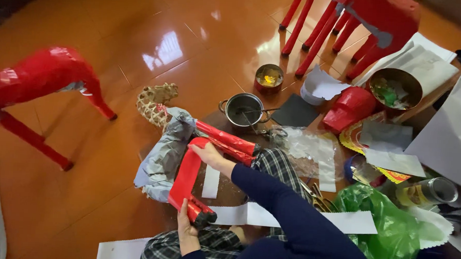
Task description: Applying glue and wrapping red tape and paper strips around the legs of a giraffe sculpture
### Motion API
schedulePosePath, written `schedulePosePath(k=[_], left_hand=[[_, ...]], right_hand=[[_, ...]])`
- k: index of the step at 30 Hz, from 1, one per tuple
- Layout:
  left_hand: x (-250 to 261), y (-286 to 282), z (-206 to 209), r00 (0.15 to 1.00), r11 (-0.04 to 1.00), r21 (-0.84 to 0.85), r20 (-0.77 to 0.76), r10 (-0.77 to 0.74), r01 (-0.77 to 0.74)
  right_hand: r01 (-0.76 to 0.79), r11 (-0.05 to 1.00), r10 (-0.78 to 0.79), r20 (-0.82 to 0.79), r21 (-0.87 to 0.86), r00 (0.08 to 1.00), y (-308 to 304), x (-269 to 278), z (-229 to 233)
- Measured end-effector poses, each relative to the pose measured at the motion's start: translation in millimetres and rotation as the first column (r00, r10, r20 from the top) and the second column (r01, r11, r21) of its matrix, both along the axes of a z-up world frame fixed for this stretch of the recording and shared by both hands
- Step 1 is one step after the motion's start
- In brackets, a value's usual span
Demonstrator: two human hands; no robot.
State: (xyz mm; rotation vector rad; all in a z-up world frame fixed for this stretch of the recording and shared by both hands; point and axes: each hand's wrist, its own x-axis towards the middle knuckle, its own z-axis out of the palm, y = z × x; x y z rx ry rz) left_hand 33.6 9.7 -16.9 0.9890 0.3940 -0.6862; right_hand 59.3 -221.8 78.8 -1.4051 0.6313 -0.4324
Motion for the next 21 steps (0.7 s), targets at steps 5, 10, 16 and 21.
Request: schedulePosePath(k=[5, 10, 16, 21], left_hand=[[3, -1, -3, 0.994, 0.999, -0.038, -0.108, 0.011, -0.015], [0, -9, 15, 0.999, 0.983, 0.184, -0.034, 0.022, -0.016], [11, -9, -29, 0.990, 0.972, 0.228, 0.141, 0.031, -0.063], [6, 5, -13, 0.983, 0.980, 0.185, 0.181, 0.041, -0.074]], right_hand=[[0.207, 0.978, -0.204, -0.140, 0.008, 0.969, -62, -7, -11], [0.320, 0.934, -0.334, -0.068, -0.160, 0.940, -62, -60, 69], [-0.268, 0.675, 0.306, -0.070, -0.687, 0.949, 77, -59, -31], [-0.660, 0.739, 0.444, -0.641, -0.134, 0.627, 127, -29, 42]])
